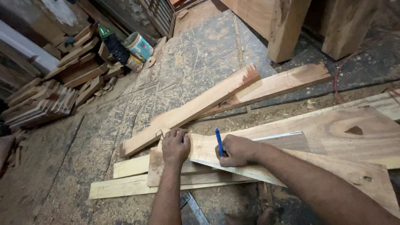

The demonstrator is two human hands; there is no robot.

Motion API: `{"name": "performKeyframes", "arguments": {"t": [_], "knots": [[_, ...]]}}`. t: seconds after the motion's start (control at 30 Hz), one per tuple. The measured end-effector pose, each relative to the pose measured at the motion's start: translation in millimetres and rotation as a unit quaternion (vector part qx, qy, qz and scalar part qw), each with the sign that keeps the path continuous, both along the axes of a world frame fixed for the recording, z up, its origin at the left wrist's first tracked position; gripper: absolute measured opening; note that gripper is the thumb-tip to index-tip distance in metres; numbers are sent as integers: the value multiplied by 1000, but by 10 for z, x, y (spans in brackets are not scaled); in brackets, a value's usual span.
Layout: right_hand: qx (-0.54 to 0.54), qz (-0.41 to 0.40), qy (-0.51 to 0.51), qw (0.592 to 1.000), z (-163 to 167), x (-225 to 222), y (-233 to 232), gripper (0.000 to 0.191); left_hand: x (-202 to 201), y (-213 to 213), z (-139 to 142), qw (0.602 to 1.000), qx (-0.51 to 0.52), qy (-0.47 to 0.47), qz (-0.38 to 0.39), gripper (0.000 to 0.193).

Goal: The person measures and marks a wooden plank with a blue pen and a tape measure. They draw lines and make notations on the wood surface to prepare it for cutting or assembly.

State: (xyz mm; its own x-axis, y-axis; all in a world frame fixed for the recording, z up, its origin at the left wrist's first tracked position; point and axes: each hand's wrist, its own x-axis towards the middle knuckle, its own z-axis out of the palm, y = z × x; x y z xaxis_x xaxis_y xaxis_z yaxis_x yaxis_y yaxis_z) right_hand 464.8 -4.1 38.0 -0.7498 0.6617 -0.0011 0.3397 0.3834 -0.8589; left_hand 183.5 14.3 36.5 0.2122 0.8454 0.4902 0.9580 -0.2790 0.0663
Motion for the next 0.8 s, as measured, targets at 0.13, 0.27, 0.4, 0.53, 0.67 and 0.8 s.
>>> {"name": "performKeyframes", "arguments": {"t": [0.13, 0.27, 0.4, 0.53, 0.67, 0.8], "knots": [[-2, 0, -28, 1000, 19, 0, 3, 22, -10, 3, 12, 1000, 1, -10, 2, 18], [-112, -84, -21, 990, -1, -31, 58, 19, -77, 19, 10, 1000, 9, -14, -4, 15], [-185, -193, 60, 962, -78, -49, 149, 23, -156, -6, -32, 998, 50, -40, -19, 17], [-105, -231, 32, 967, -165, -95, 148, 26, -181, -8, -64, 998, 24, -58, 13, 18], [-112, -210, -20, 971, -169, -142, 112, 27, -196, 29, -31, 996, -65, -35, 52, 27], [-52, -171, -60, 982, -156, -196, 67, 26, -201, 27, 47, 985, -152, 18, 78, 39]]}}
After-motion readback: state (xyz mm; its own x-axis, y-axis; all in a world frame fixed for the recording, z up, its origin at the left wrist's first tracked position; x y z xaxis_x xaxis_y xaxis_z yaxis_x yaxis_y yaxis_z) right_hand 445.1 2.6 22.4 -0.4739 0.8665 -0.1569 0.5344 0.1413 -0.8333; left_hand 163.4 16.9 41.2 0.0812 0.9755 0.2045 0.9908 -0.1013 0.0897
